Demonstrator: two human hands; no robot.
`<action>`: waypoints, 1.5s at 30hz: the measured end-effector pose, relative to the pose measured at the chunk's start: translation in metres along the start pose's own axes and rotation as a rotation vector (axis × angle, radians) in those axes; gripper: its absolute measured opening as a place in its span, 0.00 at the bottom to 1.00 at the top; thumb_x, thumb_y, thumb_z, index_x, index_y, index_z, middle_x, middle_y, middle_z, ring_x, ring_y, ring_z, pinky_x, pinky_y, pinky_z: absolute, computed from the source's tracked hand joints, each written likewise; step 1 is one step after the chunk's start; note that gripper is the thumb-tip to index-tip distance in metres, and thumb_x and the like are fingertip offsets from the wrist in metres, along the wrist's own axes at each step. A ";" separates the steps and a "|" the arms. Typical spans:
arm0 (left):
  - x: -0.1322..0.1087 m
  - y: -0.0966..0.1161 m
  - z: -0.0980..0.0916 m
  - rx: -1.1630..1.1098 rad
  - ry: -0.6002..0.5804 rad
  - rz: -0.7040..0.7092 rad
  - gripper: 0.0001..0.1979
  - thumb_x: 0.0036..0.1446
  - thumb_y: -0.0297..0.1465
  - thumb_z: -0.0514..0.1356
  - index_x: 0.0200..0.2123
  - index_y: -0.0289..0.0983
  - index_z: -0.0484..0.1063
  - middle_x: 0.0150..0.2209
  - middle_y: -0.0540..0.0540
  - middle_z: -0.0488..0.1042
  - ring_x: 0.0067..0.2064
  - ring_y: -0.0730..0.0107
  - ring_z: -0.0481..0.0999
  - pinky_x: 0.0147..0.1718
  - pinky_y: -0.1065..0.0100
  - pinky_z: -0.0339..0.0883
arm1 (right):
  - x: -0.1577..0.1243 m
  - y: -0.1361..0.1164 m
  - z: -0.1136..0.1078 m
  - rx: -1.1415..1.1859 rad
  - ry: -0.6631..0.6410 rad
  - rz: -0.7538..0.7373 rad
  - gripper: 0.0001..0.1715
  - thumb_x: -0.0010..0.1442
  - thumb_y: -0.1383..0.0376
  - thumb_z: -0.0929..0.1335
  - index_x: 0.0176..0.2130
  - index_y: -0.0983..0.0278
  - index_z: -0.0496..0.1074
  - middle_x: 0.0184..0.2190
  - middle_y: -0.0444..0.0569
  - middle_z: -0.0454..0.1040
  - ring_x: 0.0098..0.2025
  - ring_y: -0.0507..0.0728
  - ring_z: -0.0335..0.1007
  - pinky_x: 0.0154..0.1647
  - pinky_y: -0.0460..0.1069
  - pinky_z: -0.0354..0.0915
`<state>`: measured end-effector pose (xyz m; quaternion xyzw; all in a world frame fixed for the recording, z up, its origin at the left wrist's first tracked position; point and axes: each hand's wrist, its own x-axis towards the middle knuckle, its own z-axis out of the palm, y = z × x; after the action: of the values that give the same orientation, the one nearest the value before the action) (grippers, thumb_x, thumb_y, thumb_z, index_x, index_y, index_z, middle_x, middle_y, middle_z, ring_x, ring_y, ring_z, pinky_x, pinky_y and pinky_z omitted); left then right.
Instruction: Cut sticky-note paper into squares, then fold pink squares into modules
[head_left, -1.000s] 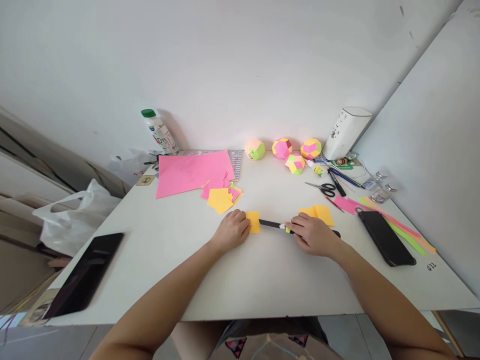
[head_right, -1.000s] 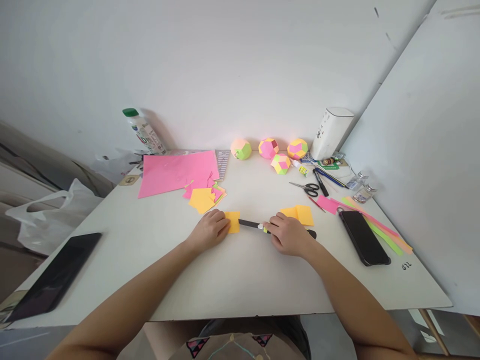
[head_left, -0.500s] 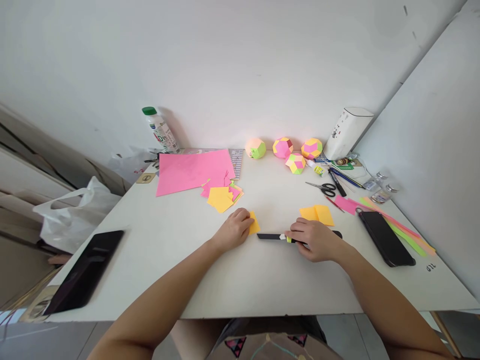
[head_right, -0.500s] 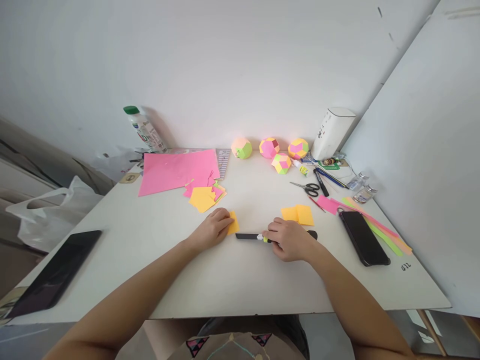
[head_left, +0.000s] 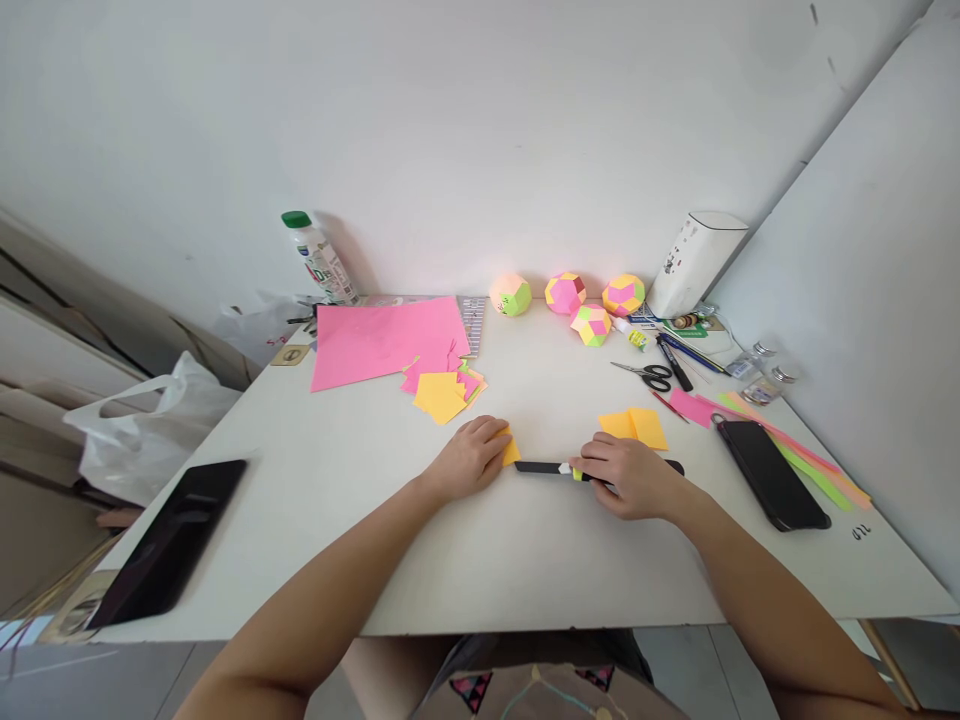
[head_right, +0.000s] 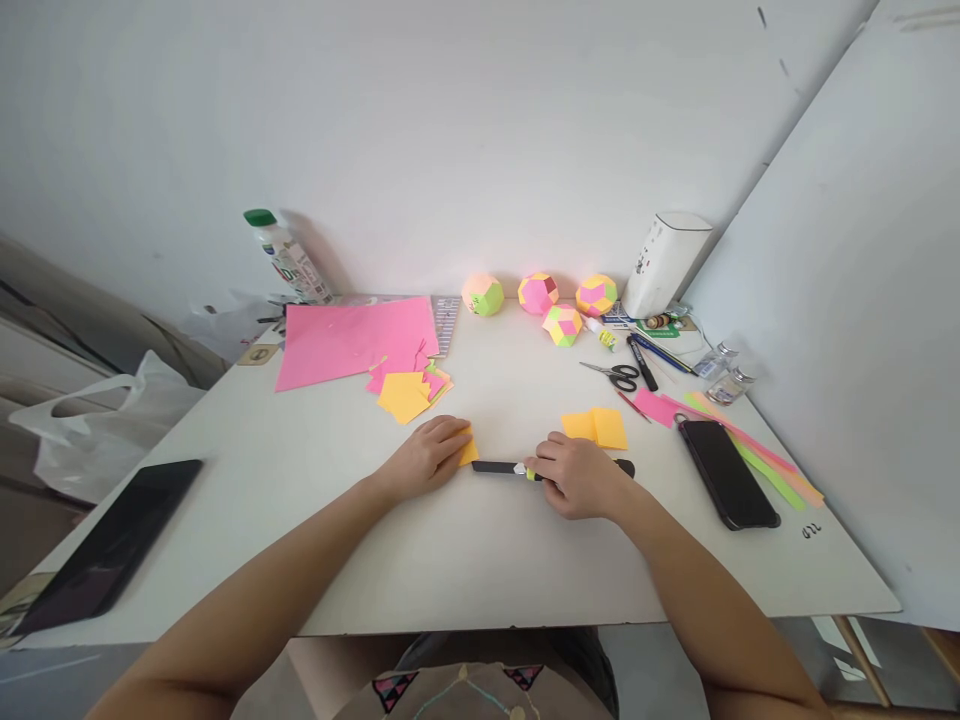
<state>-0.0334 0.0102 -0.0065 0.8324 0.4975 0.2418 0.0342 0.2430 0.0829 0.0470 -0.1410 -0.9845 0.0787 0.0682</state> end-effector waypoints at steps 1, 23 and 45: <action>0.000 0.001 -0.001 0.000 -0.012 0.005 0.13 0.59 0.27 0.50 0.45 0.37 0.69 0.48 0.39 0.69 0.48 0.58 0.68 0.47 0.55 0.66 | 0.000 0.000 0.000 -0.002 0.000 0.000 0.21 0.54 0.72 0.61 0.46 0.65 0.73 0.32 0.53 0.72 0.36 0.57 0.64 0.33 0.49 0.63; 0.001 0.012 0.002 0.011 -0.001 -0.029 0.11 0.58 0.24 0.49 0.40 0.37 0.69 0.47 0.39 0.69 0.44 0.60 0.67 0.43 0.57 0.67 | -0.001 -0.013 -0.001 0.015 -0.132 0.058 0.19 0.53 0.72 0.62 0.44 0.66 0.72 0.31 0.52 0.71 0.36 0.57 0.65 0.32 0.49 0.61; 0.001 0.022 0.005 -0.022 -0.022 -0.019 0.07 0.57 0.25 0.52 0.37 0.37 0.68 0.48 0.40 0.70 0.44 0.60 0.67 0.42 0.58 0.67 | -0.001 -0.035 -0.007 0.045 -0.285 0.144 0.17 0.55 0.71 0.63 0.45 0.68 0.72 0.35 0.54 0.70 0.36 0.57 0.67 0.32 0.49 0.63</action>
<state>-0.0134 0.0010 -0.0044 0.8297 0.5024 0.2379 0.0511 0.2355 0.0506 0.0596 -0.1973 -0.9695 0.1246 -0.0750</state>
